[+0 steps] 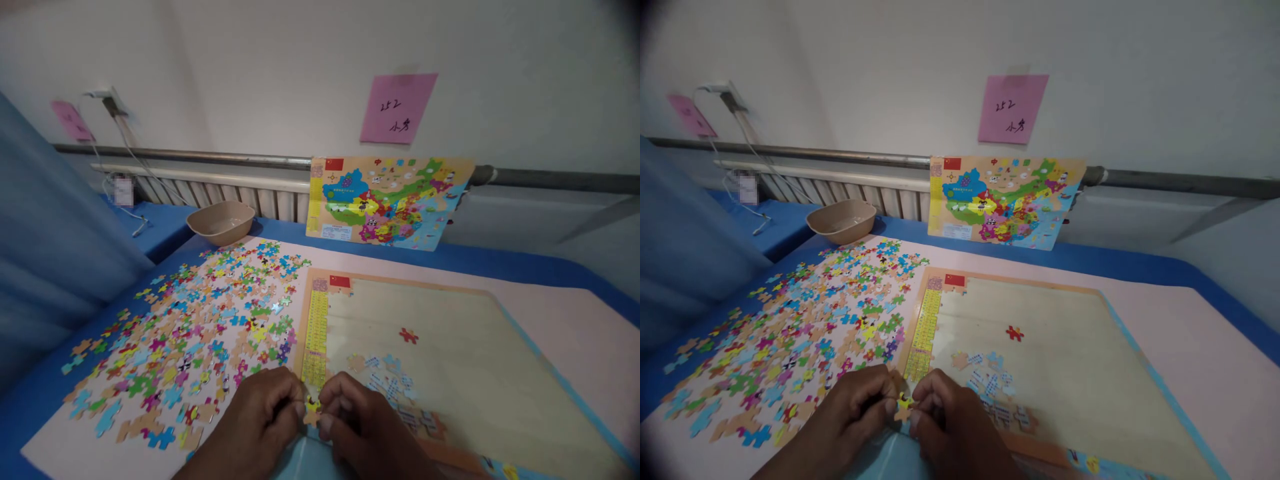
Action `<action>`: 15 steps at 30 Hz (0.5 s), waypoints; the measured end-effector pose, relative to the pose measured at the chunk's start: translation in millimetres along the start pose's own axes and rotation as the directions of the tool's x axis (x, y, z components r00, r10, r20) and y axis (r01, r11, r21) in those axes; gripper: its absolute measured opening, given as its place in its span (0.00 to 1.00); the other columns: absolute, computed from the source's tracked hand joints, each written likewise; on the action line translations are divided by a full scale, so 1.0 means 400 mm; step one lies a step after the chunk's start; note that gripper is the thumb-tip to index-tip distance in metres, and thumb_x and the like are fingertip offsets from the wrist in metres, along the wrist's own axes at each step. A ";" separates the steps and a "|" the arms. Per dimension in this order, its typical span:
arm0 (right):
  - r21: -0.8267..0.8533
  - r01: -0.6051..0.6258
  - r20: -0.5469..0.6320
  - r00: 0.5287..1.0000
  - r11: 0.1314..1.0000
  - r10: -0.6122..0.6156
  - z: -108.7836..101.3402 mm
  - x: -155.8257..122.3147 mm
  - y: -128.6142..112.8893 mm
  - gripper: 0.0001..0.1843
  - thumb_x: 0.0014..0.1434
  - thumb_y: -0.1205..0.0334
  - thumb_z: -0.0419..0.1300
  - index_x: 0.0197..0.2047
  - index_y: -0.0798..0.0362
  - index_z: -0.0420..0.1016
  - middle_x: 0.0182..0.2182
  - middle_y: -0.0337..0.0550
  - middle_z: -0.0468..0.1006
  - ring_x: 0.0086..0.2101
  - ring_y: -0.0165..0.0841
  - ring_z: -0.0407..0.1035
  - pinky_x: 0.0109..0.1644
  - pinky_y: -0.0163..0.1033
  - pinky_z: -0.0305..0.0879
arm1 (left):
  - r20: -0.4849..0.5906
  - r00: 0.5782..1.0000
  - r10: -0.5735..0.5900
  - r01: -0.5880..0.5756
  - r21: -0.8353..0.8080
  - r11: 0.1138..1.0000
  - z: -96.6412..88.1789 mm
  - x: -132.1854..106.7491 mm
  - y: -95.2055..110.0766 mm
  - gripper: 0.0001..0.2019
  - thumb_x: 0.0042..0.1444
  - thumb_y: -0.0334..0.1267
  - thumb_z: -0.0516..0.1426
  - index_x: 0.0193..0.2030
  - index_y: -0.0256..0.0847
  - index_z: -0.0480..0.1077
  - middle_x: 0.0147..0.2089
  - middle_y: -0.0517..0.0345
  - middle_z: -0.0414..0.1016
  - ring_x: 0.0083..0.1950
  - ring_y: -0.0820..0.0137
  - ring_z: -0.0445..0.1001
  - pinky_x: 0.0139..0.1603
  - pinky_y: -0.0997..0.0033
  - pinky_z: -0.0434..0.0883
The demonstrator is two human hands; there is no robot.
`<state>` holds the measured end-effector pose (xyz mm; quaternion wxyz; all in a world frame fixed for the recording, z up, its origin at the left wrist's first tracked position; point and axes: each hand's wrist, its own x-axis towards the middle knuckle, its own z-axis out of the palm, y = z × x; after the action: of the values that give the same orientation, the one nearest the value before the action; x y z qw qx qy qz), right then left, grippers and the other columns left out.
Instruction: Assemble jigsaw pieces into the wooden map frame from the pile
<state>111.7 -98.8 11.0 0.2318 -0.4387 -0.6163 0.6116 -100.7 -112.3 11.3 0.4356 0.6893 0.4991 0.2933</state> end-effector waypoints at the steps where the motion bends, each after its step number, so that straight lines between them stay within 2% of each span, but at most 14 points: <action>1: -0.005 0.013 0.001 1.000 1.000 -0.013 0.001 -0.001 0.002 0.06 0.59 0.58 0.57 0.39 0.49 0.68 0.23 0.32 0.72 0.24 0.31 0.64 0.30 0.37 0.55 | 0.006 1.000 -0.008 0.008 -0.014 1.000 0.000 0.000 -0.002 0.10 0.65 0.39 0.52 0.31 0.43 0.63 0.33 0.60 0.70 0.35 0.68 0.68 0.38 0.67 0.61; 5: -0.038 0.034 -0.012 0.999 0.999 -0.035 0.007 -0.003 0.009 0.09 0.64 0.55 0.53 0.37 0.50 0.69 0.25 0.35 0.73 0.25 0.32 0.67 0.30 0.37 0.57 | 0.016 1.000 -0.008 0.009 -0.043 0.999 0.007 0.004 -0.007 0.09 0.63 0.36 0.51 0.30 0.43 0.62 0.33 0.60 0.70 0.36 0.68 0.68 0.38 0.68 0.61; 8: -0.061 0.047 -0.006 0.999 0.997 -0.047 0.006 -0.001 0.011 0.08 0.63 0.57 0.53 0.38 0.50 0.69 0.24 0.34 0.72 0.24 0.31 0.66 0.30 0.37 0.56 | 0.004 1.000 -0.002 0.002 -0.044 0.999 0.005 0.008 -0.005 0.08 0.62 0.36 0.51 0.30 0.43 0.63 0.32 0.60 0.71 0.36 0.68 0.68 0.38 0.69 0.62; 10: -0.171 0.109 0.001 0.994 0.979 -0.111 0.002 -0.002 0.017 0.07 0.64 0.58 0.53 0.39 0.50 0.69 0.24 0.33 0.70 0.24 0.31 0.65 0.29 0.37 0.56 | -0.047 0.999 -0.021 0.017 -0.077 0.997 -0.015 0.005 -0.005 0.09 0.62 0.38 0.52 0.29 0.42 0.64 0.31 0.61 0.70 0.35 0.69 0.68 0.37 0.70 0.62; 11: -0.257 0.157 0.014 0.987 0.954 -0.159 0.000 -0.003 0.024 0.07 0.64 0.59 0.53 0.40 0.50 0.70 0.25 0.34 0.71 0.26 0.32 0.66 0.30 0.37 0.56 | -0.110 0.993 -0.048 0.035 -0.116 0.993 -0.034 0.000 -0.008 0.10 0.62 0.39 0.53 0.29 0.42 0.64 0.30 0.61 0.69 0.34 0.69 0.67 0.36 0.71 0.61; 13: -0.447 0.264 0.067 0.963 0.855 -0.262 -0.005 -0.003 0.046 0.06 0.65 0.64 0.53 0.40 0.50 0.71 0.30 0.37 0.75 0.30 0.33 0.69 0.34 0.37 0.58 | -0.303 0.942 -0.146 0.081 -0.216 0.973 -0.084 -0.018 -0.020 0.11 0.62 0.42 0.54 0.29 0.43 0.65 0.25 0.64 0.65 0.29 0.71 0.64 0.31 0.72 0.59; 15: -0.589 0.366 0.166 0.927 0.720 -0.336 -0.007 0.001 0.075 0.08 0.64 0.70 0.54 0.42 0.49 0.72 0.35 0.40 0.77 0.33 0.33 0.71 0.35 0.36 0.60 | -0.471 0.844 -0.255 0.139 -0.267 0.954 -0.141 -0.045 -0.037 0.14 0.61 0.46 0.56 0.28 0.43 0.65 0.22 0.66 0.62 0.25 0.72 0.61 0.27 0.74 0.57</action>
<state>121.4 -101.1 -17.4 0.1745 -0.3504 -0.8572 0.3347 -160.4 -110.2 23.8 0.3938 0.4811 0.6272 0.4692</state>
